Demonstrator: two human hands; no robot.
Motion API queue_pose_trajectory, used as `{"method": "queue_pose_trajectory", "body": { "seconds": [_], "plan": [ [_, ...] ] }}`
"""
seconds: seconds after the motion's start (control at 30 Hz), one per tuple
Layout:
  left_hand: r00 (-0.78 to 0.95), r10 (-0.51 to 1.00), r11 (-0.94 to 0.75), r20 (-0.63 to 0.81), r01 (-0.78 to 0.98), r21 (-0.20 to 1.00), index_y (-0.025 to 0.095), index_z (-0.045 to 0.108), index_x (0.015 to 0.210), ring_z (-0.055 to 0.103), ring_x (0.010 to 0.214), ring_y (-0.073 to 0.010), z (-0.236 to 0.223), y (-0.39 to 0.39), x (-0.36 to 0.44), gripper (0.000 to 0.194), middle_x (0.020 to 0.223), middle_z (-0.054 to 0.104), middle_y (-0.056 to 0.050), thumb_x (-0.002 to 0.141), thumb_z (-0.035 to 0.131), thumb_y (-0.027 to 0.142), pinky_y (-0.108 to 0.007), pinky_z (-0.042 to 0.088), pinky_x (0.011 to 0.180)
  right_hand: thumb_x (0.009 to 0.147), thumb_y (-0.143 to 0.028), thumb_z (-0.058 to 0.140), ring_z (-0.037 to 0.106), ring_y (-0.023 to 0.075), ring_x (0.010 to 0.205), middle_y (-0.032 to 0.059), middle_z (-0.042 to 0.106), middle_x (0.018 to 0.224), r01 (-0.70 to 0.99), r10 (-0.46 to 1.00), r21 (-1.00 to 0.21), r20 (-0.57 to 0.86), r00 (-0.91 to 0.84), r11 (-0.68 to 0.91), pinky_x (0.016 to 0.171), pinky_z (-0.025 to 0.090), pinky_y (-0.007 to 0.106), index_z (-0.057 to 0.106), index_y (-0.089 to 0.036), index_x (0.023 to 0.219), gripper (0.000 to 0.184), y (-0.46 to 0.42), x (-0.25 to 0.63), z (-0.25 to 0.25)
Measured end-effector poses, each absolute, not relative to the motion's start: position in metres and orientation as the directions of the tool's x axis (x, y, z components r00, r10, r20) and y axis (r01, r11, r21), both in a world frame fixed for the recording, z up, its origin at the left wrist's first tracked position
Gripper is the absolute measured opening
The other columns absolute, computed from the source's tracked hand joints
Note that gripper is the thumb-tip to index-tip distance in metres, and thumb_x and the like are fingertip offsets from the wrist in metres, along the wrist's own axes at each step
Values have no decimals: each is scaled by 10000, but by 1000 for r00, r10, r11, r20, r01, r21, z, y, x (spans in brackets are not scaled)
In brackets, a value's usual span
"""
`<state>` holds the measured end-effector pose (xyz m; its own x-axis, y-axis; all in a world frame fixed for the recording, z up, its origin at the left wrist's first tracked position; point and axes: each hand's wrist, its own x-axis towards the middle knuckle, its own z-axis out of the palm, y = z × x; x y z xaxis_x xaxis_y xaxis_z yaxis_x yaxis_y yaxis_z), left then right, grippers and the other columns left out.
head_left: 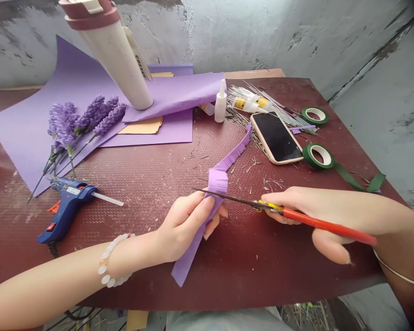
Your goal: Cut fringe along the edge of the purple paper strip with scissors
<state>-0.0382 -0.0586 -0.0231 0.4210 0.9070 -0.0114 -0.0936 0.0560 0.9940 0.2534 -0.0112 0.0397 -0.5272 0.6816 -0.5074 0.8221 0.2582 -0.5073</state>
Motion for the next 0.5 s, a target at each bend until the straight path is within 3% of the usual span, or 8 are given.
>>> {"method": "queue_pose_trajectory", "body": {
  "seconds": [0.03,0.07,0.2,0.4,0.5],
  "plan": [
    [385,923,73,-21,-122,990,199,713,943,505,523,-151,-24,-58,-37,491,588,566,36,1173,605,618,-306,451,551,879,-381,771,519,208,477,-74,538,506,834,653,-523,-571,-497,177,464,383,333,525,-304,790,272,-12,252,39],
    [346,938,91,-34,-149,985,203,698,948,504,519,-149,-24,-57,-36,460,591,558,44,1167,625,601,-301,454,545,827,-459,861,555,218,507,-81,566,533,834,655,-530,-577,-488,155,479,389,331,518,-311,806,374,-12,251,37],
    [244,968,112,-63,-192,975,221,633,922,514,518,-137,-24,-51,-33,396,619,561,57,1140,685,547,-284,462,537,643,-733,991,664,262,656,-54,707,765,840,776,-494,-429,-462,226,568,456,341,535,-325,897,662,-10,246,25],
    [271,961,92,-48,-153,984,234,569,866,530,530,-124,-25,-49,-33,432,640,582,56,1160,677,531,-282,470,557,636,-836,953,667,274,616,-39,681,741,843,808,-442,-347,-475,306,584,456,359,477,-329,842,725,-7,244,16],
    [278,959,86,-43,-146,985,235,571,871,535,533,-125,-25,-50,-34,433,642,580,59,1166,675,535,-286,476,560,641,-843,958,688,283,655,-31,707,776,830,804,-471,-345,-485,299,597,477,361,496,-328,867,727,-7,245,17]
  ]
}}
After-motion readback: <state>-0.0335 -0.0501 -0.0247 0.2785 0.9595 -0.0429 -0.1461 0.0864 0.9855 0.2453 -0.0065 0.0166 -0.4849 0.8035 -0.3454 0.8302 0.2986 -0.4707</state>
